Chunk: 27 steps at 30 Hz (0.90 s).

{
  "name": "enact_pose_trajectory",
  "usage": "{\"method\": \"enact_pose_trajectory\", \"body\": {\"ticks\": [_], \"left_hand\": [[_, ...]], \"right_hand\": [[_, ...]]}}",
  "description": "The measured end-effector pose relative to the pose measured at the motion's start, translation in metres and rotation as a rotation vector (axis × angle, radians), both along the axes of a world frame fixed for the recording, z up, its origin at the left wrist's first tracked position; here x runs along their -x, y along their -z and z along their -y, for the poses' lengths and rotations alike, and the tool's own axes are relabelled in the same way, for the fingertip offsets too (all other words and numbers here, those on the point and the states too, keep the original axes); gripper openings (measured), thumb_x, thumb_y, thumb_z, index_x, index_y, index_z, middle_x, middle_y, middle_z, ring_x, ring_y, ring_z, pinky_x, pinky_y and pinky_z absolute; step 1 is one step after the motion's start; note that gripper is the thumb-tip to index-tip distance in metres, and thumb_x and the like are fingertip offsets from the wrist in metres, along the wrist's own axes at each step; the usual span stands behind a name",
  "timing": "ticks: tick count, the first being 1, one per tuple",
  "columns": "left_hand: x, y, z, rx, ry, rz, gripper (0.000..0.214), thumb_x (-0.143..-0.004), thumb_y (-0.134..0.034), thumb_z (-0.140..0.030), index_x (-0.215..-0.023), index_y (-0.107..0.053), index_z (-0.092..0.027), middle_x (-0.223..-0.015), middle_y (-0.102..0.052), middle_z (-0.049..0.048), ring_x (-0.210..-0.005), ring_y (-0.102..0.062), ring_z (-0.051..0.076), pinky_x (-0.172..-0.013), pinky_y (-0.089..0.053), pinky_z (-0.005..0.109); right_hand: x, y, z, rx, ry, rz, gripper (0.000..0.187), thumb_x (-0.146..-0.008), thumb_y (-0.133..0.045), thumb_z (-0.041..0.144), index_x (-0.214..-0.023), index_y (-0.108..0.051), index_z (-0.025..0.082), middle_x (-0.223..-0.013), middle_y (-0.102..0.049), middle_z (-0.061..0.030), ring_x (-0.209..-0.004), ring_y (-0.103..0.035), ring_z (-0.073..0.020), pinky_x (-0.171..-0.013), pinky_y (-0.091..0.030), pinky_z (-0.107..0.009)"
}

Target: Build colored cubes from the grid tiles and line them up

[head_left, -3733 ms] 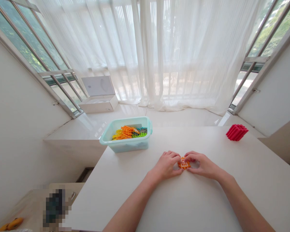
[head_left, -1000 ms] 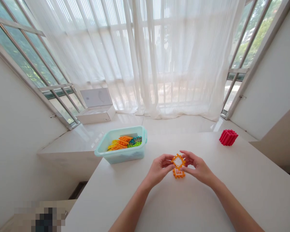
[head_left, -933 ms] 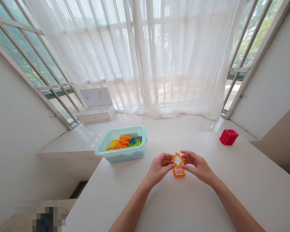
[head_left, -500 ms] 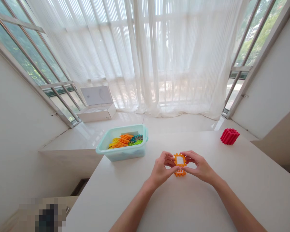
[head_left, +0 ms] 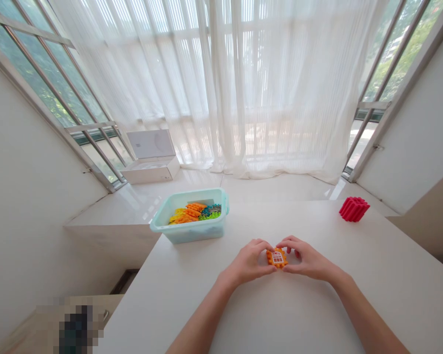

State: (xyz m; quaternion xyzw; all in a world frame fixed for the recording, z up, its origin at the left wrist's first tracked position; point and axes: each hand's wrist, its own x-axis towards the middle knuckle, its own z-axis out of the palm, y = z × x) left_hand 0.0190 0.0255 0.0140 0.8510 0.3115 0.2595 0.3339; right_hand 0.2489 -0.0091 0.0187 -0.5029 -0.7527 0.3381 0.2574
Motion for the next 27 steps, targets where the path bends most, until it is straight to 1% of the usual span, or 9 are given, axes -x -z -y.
{"method": "enact_pose_trajectory", "body": {"ticks": [4,7,12,16,18,21,27], "left_hand": [[0.000,0.003,-0.002,-0.005,-0.005,-0.028,0.035,-0.072,-0.076,-0.026,-0.105,-0.064,-0.023,-0.108,-0.067,0.0049,-0.102,-0.060,0.023,-0.091,-0.047,0.033],[0.000,0.005,-0.003,-0.011,0.001,-0.044,0.037,-0.073,-0.076,-0.026,-0.107,-0.063,-0.023,-0.108,-0.067,0.0052,-0.101,-0.060,0.022,-0.089,-0.047,0.032],[0.000,0.009,-0.005,-0.027,0.016,-0.034,0.033,-0.073,-0.074,-0.024,-0.104,-0.062,-0.022,-0.109,-0.066,0.0055,-0.103,-0.060,0.022,-0.092,-0.047,0.032],[-0.001,0.012,-0.004,-0.038,0.006,-0.028,0.032,-0.074,-0.073,-0.026,-0.104,-0.062,-0.022,-0.110,-0.067,0.0056,-0.102,-0.061,0.022,-0.092,-0.046,0.033],[-0.002,0.013,-0.004,-0.047,0.001,-0.034,0.030,-0.075,-0.073,-0.027,-0.103,-0.062,-0.022,-0.109,-0.068,0.0054,-0.102,-0.061,0.022,-0.092,-0.046,0.033],[-0.001,0.012,-0.004,-0.056,0.007,-0.051,0.028,-0.077,-0.071,-0.028,-0.103,-0.063,-0.022,-0.108,-0.069,0.0049,-0.101,-0.061,0.022,-0.091,-0.046,0.033],[0.003,0.006,-0.006,-0.040,0.048,-0.043,0.027,-0.077,-0.071,-0.026,-0.101,-0.062,-0.022,-0.109,-0.069,0.0040,-0.101,-0.061,0.021,-0.091,-0.046,0.032]], "right_hand": [[0.000,0.006,-0.001,-0.011,-0.013,0.002,0.041,-0.073,-0.072,0.026,-0.113,-0.066,0.028,-0.111,-0.060,-0.0048,-0.085,-0.061,-0.0194,-0.081,-0.053,-0.034],[0.001,0.008,-0.002,-0.029,-0.021,0.008,0.040,-0.074,-0.071,0.025,-0.114,-0.066,0.028,-0.110,-0.061,-0.0049,-0.084,-0.061,-0.0195,-0.082,-0.053,-0.035],[0.002,0.008,-0.003,-0.047,-0.027,0.017,0.039,-0.075,-0.071,0.026,-0.114,-0.067,0.027,-0.109,-0.062,-0.0056,-0.084,-0.062,-0.0202,-0.082,-0.053,-0.035],[0.002,0.007,-0.003,-0.036,-0.030,0.026,0.040,-0.076,-0.071,0.030,-0.115,-0.067,0.027,-0.109,-0.063,-0.0061,-0.085,-0.061,-0.0208,-0.082,-0.052,-0.035],[0.002,0.007,-0.003,-0.039,-0.026,0.037,0.037,-0.077,-0.071,0.030,-0.114,-0.067,0.027,-0.108,-0.063,-0.0057,-0.085,-0.061,-0.0205,-0.081,-0.052,-0.034],[0.002,0.008,-0.003,-0.051,-0.025,0.052,0.033,-0.078,-0.070,0.030,-0.111,-0.068,0.026,-0.106,-0.063,-0.0052,-0.084,-0.061,-0.0200,-0.080,-0.052,-0.033],[0.004,0.009,-0.003,-0.063,-0.029,0.061,0.036,-0.079,-0.070,0.032,-0.114,-0.066,0.026,-0.106,-0.062,-0.0054,-0.082,-0.060,-0.0195,-0.081,-0.052,-0.034]]}}
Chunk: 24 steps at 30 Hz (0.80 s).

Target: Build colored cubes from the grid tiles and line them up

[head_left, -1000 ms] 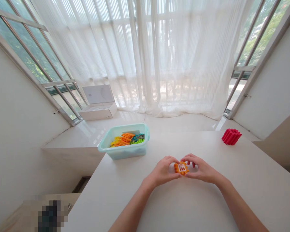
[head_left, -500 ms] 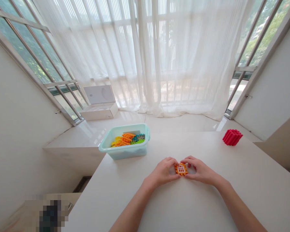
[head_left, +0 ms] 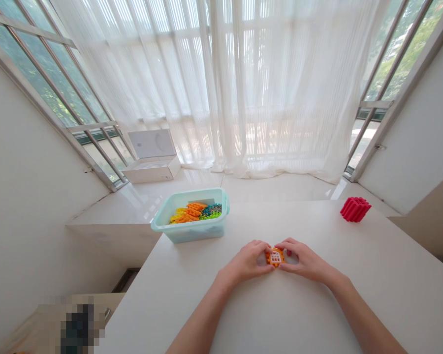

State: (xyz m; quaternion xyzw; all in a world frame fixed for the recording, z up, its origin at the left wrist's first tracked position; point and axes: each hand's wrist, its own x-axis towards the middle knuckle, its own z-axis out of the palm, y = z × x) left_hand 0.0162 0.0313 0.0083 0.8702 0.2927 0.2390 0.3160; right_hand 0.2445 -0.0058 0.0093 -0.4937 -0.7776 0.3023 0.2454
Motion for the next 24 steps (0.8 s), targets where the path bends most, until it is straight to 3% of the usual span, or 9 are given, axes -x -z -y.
{"method": "enact_pose_trajectory", "body": {"ticks": [7,24], "left_hand": [[0.0014,-0.0025,-0.0005,-0.011,0.000,-0.051,0.026,-0.075,-0.072,-0.025,-0.099,-0.062,-0.022,-0.108,-0.070,0.0041,-0.100,-0.062,0.021,-0.089,-0.047,0.031],[0.0024,0.0000,-0.0036,-0.135,0.017,-0.131,0.021,-0.074,-0.072,-0.026,-0.089,-0.058,-0.022,-0.100,-0.069,0.0031,-0.097,-0.060,0.021,-0.088,-0.046,0.030]], "right_hand": [[-0.0004,0.0014,0.0007,0.023,0.014,0.023,0.041,-0.078,-0.071,0.032,-0.118,-0.062,0.026,-0.106,-0.061,-0.0057,-0.082,-0.060,-0.0197,-0.080,-0.052,-0.035],[-0.0040,0.0003,-0.0009,0.022,-0.007,0.045,0.030,-0.081,-0.069,0.035,-0.109,-0.065,0.024,-0.098,-0.060,-0.0040,-0.081,-0.057,-0.0186,-0.077,-0.049,-0.032]]}}
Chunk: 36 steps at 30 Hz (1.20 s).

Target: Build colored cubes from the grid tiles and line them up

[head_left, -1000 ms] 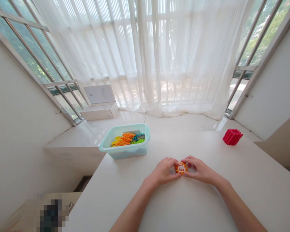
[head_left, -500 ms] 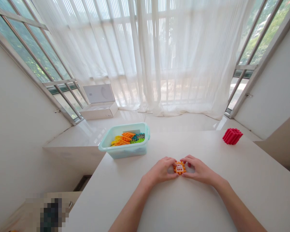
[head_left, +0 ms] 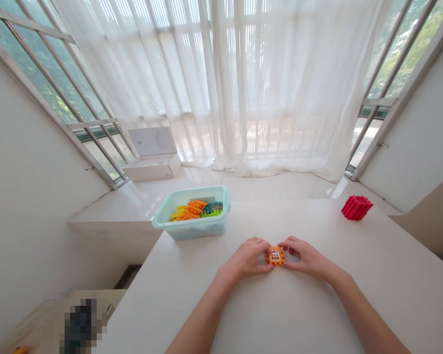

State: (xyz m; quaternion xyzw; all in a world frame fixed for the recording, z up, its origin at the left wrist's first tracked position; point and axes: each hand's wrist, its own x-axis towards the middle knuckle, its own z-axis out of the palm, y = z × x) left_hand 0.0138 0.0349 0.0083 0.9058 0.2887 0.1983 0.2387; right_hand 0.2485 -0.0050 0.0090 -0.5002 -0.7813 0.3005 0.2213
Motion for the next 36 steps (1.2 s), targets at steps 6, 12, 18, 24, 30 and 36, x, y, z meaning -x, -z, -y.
{"method": "enact_pose_trajectory", "body": {"ticks": [6,12,18,24,30,36], "left_hand": [[-0.001,0.004,0.001,-0.027,-0.029,-0.016,0.024,-0.072,-0.072,-0.029,-0.090,-0.058,-0.022,-0.096,-0.067,0.0037,-0.093,-0.059,0.021,-0.084,-0.047,0.030],[-0.001,0.002,0.001,-0.026,-0.014,-0.013,0.022,-0.073,-0.071,-0.029,-0.090,-0.059,-0.022,-0.097,-0.068,0.0040,-0.094,-0.060,0.022,-0.086,-0.047,0.030],[0.001,-0.001,0.000,-0.046,0.018,-0.033,0.022,-0.074,-0.072,-0.032,-0.088,-0.059,-0.022,-0.099,-0.069,0.0030,-0.099,-0.060,0.022,-0.089,-0.046,0.030],[-0.002,0.002,0.002,-0.109,-0.008,-0.064,0.023,-0.076,-0.069,-0.036,-0.092,-0.059,-0.023,-0.100,-0.069,0.0036,-0.097,-0.061,0.022,-0.089,-0.046,0.032],[-0.005,0.003,0.002,-0.143,-0.007,-0.105,0.024,-0.075,-0.069,-0.037,-0.091,-0.059,-0.022,-0.099,-0.069,0.0044,-0.096,-0.061,0.022,-0.089,-0.046,0.033],[0.000,-0.002,0.001,-0.123,0.015,-0.070,0.021,-0.079,-0.068,-0.037,-0.093,-0.059,-0.023,-0.103,-0.068,0.0037,-0.099,-0.061,0.021,-0.090,-0.046,0.032]], "right_hand": [[-0.002,0.002,-0.002,0.004,0.008,-0.002,0.022,-0.081,-0.069,0.037,-0.099,-0.069,0.023,-0.087,-0.059,-0.0025,-0.075,-0.055,-0.0177,-0.070,-0.048,-0.030],[-0.004,0.002,-0.002,-0.014,0.011,-0.011,0.017,-0.079,-0.071,0.036,-0.089,-0.069,0.022,-0.082,-0.060,-0.0014,-0.071,-0.055,-0.0167,-0.066,-0.046,-0.028],[-0.002,0.002,0.000,-0.015,0.016,0.010,0.038,-0.074,-0.075,0.036,-0.109,-0.066,0.023,-0.096,-0.062,-0.0035,-0.075,-0.057,-0.0174,-0.072,-0.049,-0.030],[0.006,0.001,0.004,-0.043,-0.005,0.047,0.034,-0.076,-0.070,0.027,-0.109,-0.064,0.025,-0.091,-0.060,-0.0020,-0.074,-0.055,-0.0170,-0.071,-0.048,-0.030],[0.006,-0.002,0.004,-0.060,0.008,0.046,0.033,-0.073,-0.069,0.019,-0.105,-0.064,0.024,-0.086,-0.057,-0.0008,-0.072,-0.053,-0.0163,-0.068,-0.046,-0.028],[0.004,-0.002,0.003,-0.038,-0.002,0.043,0.033,-0.077,-0.072,0.034,-0.107,-0.067,0.024,-0.085,-0.058,-0.0020,-0.074,-0.055,-0.0178,-0.069,-0.046,-0.029]]}}
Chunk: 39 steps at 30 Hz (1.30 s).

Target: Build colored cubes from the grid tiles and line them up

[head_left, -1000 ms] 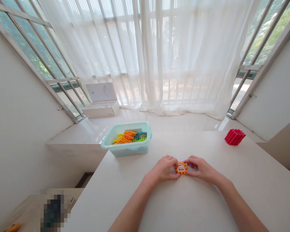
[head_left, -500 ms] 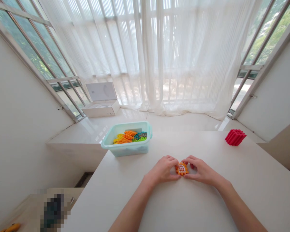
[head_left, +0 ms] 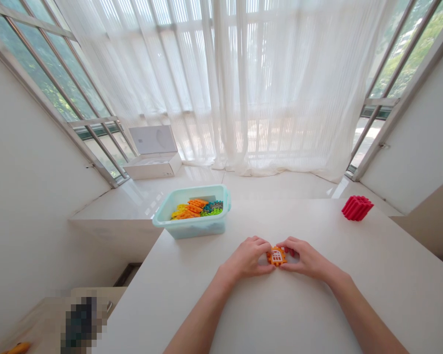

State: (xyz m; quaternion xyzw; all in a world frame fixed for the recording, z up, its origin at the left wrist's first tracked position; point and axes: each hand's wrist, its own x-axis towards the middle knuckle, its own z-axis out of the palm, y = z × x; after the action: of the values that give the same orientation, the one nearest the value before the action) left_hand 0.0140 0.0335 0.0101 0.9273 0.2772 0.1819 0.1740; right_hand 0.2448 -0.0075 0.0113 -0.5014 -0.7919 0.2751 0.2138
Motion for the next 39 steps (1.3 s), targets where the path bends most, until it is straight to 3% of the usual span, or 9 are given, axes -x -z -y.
{"method": "enact_pose_trajectory", "body": {"ticks": [5,16,39], "left_hand": [[0.0005,0.0006,-0.0012,0.022,-0.014,-0.007,0.019,-0.076,-0.070,-0.033,-0.086,-0.059,-0.022,-0.100,-0.069,0.0035,-0.096,-0.061,0.021,-0.087,-0.047,0.031],[-0.0003,-0.0024,0.0008,-0.004,0.036,-0.031,0.020,-0.077,-0.069,-0.032,-0.092,-0.060,-0.023,-0.099,-0.070,0.0016,-0.098,-0.061,0.020,-0.087,-0.045,0.030],[-0.0008,0.0047,0.0000,-0.041,-0.021,-0.039,0.018,-0.078,-0.068,-0.035,-0.089,-0.060,-0.023,-0.099,-0.070,0.0038,-0.094,-0.062,0.021,-0.086,-0.046,0.031]], "right_hand": [[0.0045,-0.0008,0.0011,-0.018,0.016,0.021,0.037,-0.077,-0.071,0.032,-0.113,-0.066,0.025,-0.086,-0.058,-0.0022,-0.076,-0.057,-0.0187,-0.072,-0.047,-0.030],[0.0048,-0.0022,0.0021,-0.025,0.003,0.046,0.032,-0.075,-0.072,0.034,-0.103,-0.065,0.023,-0.085,-0.057,-0.0012,-0.075,-0.056,-0.0178,-0.070,-0.045,-0.029],[0.0021,0.0017,0.0008,-0.026,0.018,0.010,0.032,-0.075,-0.071,0.029,-0.105,-0.062,0.023,-0.084,-0.059,-0.0008,-0.074,-0.055,-0.0178,-0.068,-0.045,-0.029]]}}
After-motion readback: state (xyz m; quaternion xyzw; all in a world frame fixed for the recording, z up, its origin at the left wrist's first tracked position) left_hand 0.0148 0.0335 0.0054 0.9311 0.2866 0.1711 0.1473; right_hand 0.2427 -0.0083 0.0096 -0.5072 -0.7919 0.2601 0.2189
